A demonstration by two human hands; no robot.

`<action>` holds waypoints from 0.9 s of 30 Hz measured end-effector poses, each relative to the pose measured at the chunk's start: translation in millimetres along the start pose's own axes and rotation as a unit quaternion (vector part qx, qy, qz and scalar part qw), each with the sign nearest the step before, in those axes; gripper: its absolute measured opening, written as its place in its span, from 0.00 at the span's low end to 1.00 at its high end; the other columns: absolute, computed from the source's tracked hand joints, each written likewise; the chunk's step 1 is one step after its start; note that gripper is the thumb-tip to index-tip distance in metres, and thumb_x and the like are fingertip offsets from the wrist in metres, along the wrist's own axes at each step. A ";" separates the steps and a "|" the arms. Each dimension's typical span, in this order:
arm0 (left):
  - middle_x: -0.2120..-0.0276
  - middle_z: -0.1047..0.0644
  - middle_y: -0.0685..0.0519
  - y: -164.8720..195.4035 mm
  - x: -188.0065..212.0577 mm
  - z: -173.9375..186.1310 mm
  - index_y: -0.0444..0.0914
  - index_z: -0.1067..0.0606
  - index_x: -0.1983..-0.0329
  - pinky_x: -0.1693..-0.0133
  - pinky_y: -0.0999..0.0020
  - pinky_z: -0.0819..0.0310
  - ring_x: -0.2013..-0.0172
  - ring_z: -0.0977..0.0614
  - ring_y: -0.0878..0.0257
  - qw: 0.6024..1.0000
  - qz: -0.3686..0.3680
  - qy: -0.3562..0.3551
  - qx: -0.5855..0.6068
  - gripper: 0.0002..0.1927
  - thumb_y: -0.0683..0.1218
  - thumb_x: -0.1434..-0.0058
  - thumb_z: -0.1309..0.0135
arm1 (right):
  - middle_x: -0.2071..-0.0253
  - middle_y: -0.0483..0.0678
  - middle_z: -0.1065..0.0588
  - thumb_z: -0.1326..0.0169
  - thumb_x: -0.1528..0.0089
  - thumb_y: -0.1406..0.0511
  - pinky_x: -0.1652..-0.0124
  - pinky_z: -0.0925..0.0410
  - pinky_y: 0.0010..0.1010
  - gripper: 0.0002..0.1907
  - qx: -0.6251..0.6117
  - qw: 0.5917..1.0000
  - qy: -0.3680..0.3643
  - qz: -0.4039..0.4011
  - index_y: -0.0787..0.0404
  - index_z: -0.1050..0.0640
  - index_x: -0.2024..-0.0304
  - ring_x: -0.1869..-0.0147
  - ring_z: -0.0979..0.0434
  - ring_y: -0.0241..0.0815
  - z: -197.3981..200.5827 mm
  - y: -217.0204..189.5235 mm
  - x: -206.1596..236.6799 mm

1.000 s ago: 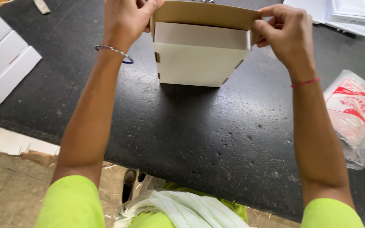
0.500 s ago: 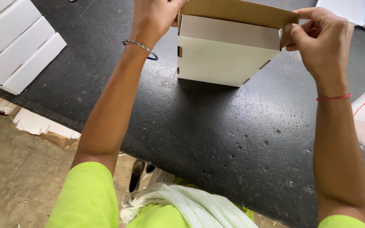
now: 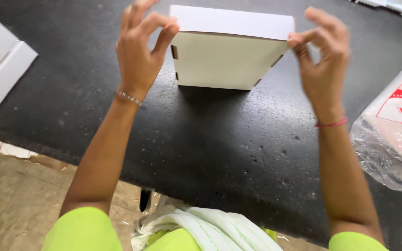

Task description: The person wraps square LED panel light fixtures in clear plastic sleeves, folds the sleeve closed, and places each wrapped fixture into a white cardboard box. They then fold the box flaps closed and set the finished box aside, repeating the process for several fixtures.

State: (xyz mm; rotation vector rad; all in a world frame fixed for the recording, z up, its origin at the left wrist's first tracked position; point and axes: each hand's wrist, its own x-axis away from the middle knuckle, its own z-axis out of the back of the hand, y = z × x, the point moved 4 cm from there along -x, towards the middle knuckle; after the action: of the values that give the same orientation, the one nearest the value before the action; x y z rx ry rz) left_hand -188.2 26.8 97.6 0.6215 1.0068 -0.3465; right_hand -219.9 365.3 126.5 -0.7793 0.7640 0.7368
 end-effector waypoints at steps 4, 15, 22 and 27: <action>0.35 0.27 0.50 -11.7 5.5 -10.1 0.41 0.22 0.61 0.39 0.54 0.23 0.34 0.26 0.50 0.998 0.065 -0.018 0.001 0.19 0.58 0.19 0.44 | 0.30 0.55 0.29 0.42 0.22 0.60 0.25 0.39 0.48 0.15 0.020 0.999 -0.016 -0.039 0.64 0.17 0.58 0.24 0.36 0.55 -8.7 33.0 14.5; 0.31 0.34 0.46 26.2 45.4 17.5 0.46 0.18 0.47 0.35 0.54 0.25 0.32 0.28 0.50 0.996 0.079 0.008 0.032 0.17 0.59 0.23 0.48 | 0.34 0.47 0.34 0.31 0.41 0.58 0.31 0.36 0.39 0.29 -0.361 0.918 -0.056 -0.157 0.56 0.29 0.43 0.29 0.32 0.43 -9.2 12.3 37.5; 0.35 0.35 0.39 98.8 166.5 3.5 0.37 0.40 0.31 0.44 0.51 0.21 0.40 0.27 0.50 0.657 0.517 0.132 0.533 0.34 0.57 0.32 0.44 | 0.36 0.48 0.28 0.28 0.44 0.73 0.38 0.27 0.37 0.38 -0.251 0.955 -0.082 -0.134 0.61 0.31 0.34 0.35 0.23 0.44 -26.7 -8.1 89.3; 0.35 0.35 0.50 164.3 204.4 -27.4 0.45 0.40 0.34 0.42 0.50 0.26 0.40 0.26 0.61 0.507 0.599 0.035 0.619 0.33 0.51 0.40 0.40 | 0.38 0.50 0.35 0.29 0.50 0.71 0.32 0.32 0.42 0.41 -0.103 0.985 -0.136 -0.019 0.59 0.34 0.37 0.29 0.33 0.46 -32.5 -58.5 146.5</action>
State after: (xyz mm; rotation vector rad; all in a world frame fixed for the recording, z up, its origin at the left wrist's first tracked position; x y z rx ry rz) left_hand -15.4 173.8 -36.8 2.4804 -0.0181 0.3280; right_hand -108.2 351.0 11.4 -0.8551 0.4297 0.8771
